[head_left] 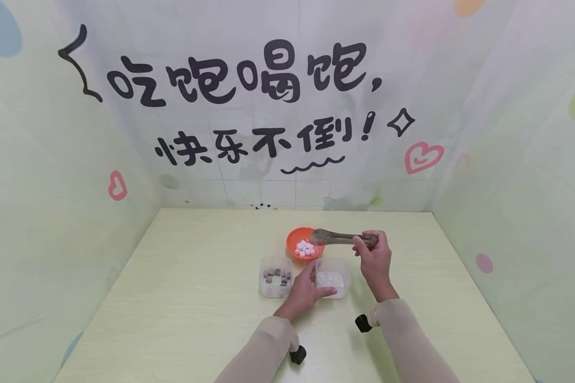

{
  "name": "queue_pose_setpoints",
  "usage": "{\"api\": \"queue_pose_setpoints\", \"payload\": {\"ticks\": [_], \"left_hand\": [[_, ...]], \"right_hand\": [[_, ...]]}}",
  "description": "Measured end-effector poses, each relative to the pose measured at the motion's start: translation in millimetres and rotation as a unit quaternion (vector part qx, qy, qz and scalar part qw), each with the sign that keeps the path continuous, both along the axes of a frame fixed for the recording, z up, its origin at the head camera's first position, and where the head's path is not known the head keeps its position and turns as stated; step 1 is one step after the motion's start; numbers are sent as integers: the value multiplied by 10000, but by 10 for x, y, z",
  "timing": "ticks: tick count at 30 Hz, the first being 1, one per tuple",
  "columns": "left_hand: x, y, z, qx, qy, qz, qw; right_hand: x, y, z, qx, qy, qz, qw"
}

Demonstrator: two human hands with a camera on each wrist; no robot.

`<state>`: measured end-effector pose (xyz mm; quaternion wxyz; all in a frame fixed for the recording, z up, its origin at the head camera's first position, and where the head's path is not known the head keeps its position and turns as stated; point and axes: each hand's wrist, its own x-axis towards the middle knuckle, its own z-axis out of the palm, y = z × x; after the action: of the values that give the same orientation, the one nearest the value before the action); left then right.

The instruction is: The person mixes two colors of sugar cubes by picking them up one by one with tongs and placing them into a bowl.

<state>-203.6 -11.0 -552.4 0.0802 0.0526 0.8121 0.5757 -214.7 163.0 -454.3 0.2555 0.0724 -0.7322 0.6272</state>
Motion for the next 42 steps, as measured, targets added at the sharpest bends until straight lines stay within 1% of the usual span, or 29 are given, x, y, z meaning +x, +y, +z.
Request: {"api": "queue_pose_setpoints", "payload": {"ticks": [7,14,19,25,30,33,36,38,42], "left_hand": [[-2,-6,8,-7,45,2,10000],[9,-39,14,-52,206,-104,9997],[11,-57,9,-41,253,-159,9995],[35,-66,8,-53,314,-73,9995],[57,-50,7,-38,412,31,9991],[95,-37,5,14,477,128,9988],[160,-28,-2,34,531,195,9984],[210,-27,-12,5,508,227,9985],[297,-45,-28,138,362,301,9988]], "right_hand": [[13,49,-34,-108,36,-46,9999],[51,75,-92,-137,-137,-26,9998],[87,65,-118,-167,-124,-13,9998],[143,34,-120,-211,-156,36,9996],[163,36,-141,-149,-84,4,9999],[172,46,-152,-118,-13,29,9999],[180,56,-158,-127,53,91,9999],[187,61,-159,-139,62,96,9998],[199,57,-159,-206,20,106,9997]]}}
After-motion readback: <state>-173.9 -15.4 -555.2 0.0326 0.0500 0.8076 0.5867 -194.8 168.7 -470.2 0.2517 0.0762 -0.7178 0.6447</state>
